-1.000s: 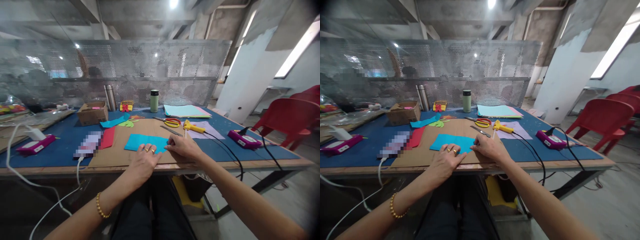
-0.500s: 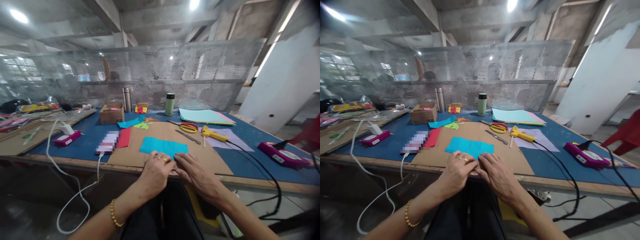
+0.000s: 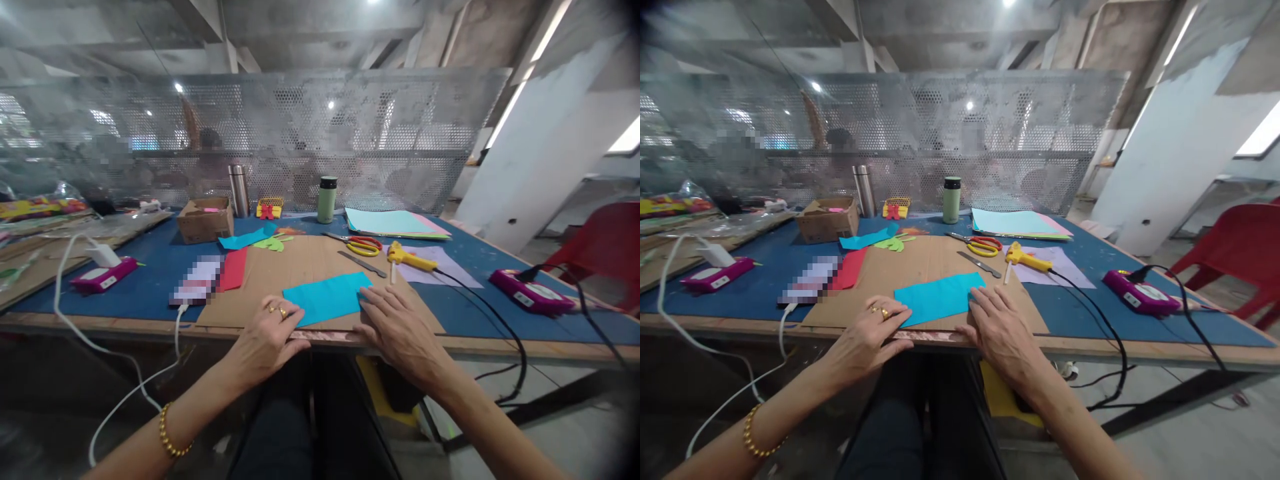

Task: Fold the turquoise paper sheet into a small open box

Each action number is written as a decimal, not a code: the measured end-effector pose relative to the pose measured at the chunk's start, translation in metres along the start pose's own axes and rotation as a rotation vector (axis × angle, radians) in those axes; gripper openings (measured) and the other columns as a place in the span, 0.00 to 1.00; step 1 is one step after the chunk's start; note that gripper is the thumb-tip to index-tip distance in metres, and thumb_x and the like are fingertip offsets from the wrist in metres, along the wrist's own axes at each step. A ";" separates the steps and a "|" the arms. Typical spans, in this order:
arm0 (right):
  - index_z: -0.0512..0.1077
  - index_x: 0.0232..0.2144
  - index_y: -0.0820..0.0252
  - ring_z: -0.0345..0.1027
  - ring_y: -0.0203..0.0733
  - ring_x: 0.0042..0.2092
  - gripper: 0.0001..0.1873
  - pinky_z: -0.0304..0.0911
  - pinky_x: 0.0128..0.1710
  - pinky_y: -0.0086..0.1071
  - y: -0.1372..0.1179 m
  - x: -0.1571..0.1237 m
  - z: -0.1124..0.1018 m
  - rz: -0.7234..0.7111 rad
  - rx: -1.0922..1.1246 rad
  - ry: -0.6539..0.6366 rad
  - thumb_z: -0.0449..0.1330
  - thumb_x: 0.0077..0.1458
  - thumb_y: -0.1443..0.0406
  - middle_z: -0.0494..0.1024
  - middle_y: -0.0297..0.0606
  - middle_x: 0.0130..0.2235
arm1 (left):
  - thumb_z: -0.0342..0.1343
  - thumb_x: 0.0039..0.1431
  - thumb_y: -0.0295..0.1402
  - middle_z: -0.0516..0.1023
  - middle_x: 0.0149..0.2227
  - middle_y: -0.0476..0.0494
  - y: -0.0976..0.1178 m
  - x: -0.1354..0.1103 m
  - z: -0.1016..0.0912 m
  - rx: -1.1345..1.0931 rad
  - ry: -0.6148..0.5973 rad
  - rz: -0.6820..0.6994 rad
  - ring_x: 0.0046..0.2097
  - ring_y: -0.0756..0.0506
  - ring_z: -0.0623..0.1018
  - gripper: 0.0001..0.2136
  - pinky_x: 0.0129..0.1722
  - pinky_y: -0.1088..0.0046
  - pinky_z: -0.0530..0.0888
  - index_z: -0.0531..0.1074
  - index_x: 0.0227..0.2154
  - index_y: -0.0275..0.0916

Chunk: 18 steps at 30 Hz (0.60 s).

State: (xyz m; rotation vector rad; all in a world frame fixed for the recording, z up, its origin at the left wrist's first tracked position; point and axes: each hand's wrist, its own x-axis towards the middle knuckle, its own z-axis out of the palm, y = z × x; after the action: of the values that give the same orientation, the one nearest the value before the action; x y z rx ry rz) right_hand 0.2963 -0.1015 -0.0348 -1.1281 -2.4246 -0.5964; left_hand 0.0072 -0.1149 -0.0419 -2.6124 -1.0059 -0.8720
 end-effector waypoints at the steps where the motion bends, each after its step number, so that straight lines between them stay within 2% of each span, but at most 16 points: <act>1: 0.72 0.48 0.67 0.64 0.58 0.59 0.19 0.59 0.60 0.55 -0.006 0.004 0.000 0.000 -0.016 0.012 0.54 0.66 0.57 0.73 0.57 0.56 | 0.57 0.64 0.37 0.76 0.46 0.34 -0.001 0.000 0.000 -0.011 0.009 0.012 0.49 0.39 0.74 0.19 0.54 0.54 0.69 0.69 0.53 0.32; 4: 0.71 0.50 0.65 0.65 0.59 0.58 0.18 0.61 0.58 0.56 -0.028 0.015 -0.002 -0.002 0.003 0.044 0.54 0.65 0.58 0.73 0.57 0.55 | 0.54 0.66 0.36 0.76 0.47 0.35 -0.004 -0.001 -0.001 -0.010 0.001 0.034 0.50 0.39 0.73 0.19 0.54 0.54 0.69 0.68 0.57 0.34; 7: 0.71 0.51 0.60 0.66 0.55 0.55 0.16 0.60 0.58 0.53 -0.050 0.022 0.000 -0.072 0.106 0.021 0.54 0.66 0.58 0.75 0.50 0.52 | 0.51 0.68 0.35 0.75 0.48 0.36 -0.005 -0.002 -0.004 -0.019 -0.043 0.017 0.50 0.40 0.73 0.14 0.54 0.54 0.67 0.73 0.52 0.38; 10: 0.71 0.49 0.60 0.68 0.52 0.48 0.17 0.65 0.50 0.49 -0.063 0.024 0.005 -0.081 0.186 0.006 0.55 0.65 0.56 0.76 0.47 0.46 | 0.52 0.68 0.36 0.75 0.48 0.36 -0.007 -0.001 -0.006 -0.083 -0.074 -0.034 0.51 0.40 0.72 0.14 0.55 0.53 0.66 0.74 0.51 0.39; 13: 0.72 0.48 0.60 0.68 0.50 0.44 0.15 0.66 0.43 0.45 -0.068 0.023 0.011 -0.029 0.232 0.061 0.53 0.67 0.58 0.76 0.48 0.44 | 0.55 0.66 0.40 0.75 0.48 0.38 -0.012 0.002 -0.007 -0.190 -0.092 -0.103 0.52 0.40 0.72 0.14 0.54 0.55 0.67 0.76 0.51 0.44; 15: 0.72 0.48 0.60 0.68 0.49 0.44 0.14 0.66 0.44 0.45 -0.069 0.022 0.012 -0.012 0.251 0.105 0.52 0.67 0.61 0.76 0.47 0.44 | 0.57 0.63 0.43 0.75 0.48 0.39 -0.016 0.003 -0.008 -0.243 -0.097 -0.141 0.52 0.40 0.72 0.15 0.53 0.55 0.67 0.77 0.49 0.46; 18: 0.71 0.48 0.62 0.68 0.50 0.47 0.12 0.65 0.51 0.49 -0.070 0.020 0.014 0.001 0.261 0.174 0.54 0.66 0.63 0.77 0.47 0.46 | 0.58 0.63 0.44 0.76 0.48 0.40 -0.021 0.006 -0.008 -0.274 -0.110 -0.152 0.52 0.40 0.73 0.14 0.51 0.56 0.67 0.79 0.47 0.46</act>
State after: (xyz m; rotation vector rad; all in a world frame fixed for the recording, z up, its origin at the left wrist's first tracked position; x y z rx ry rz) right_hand 0.2269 -0.1224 -0.0507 -0.9301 -2.2728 -0.3479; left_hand -0.0070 -0.0989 -0.0322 -2.8682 -1.2040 -0.9719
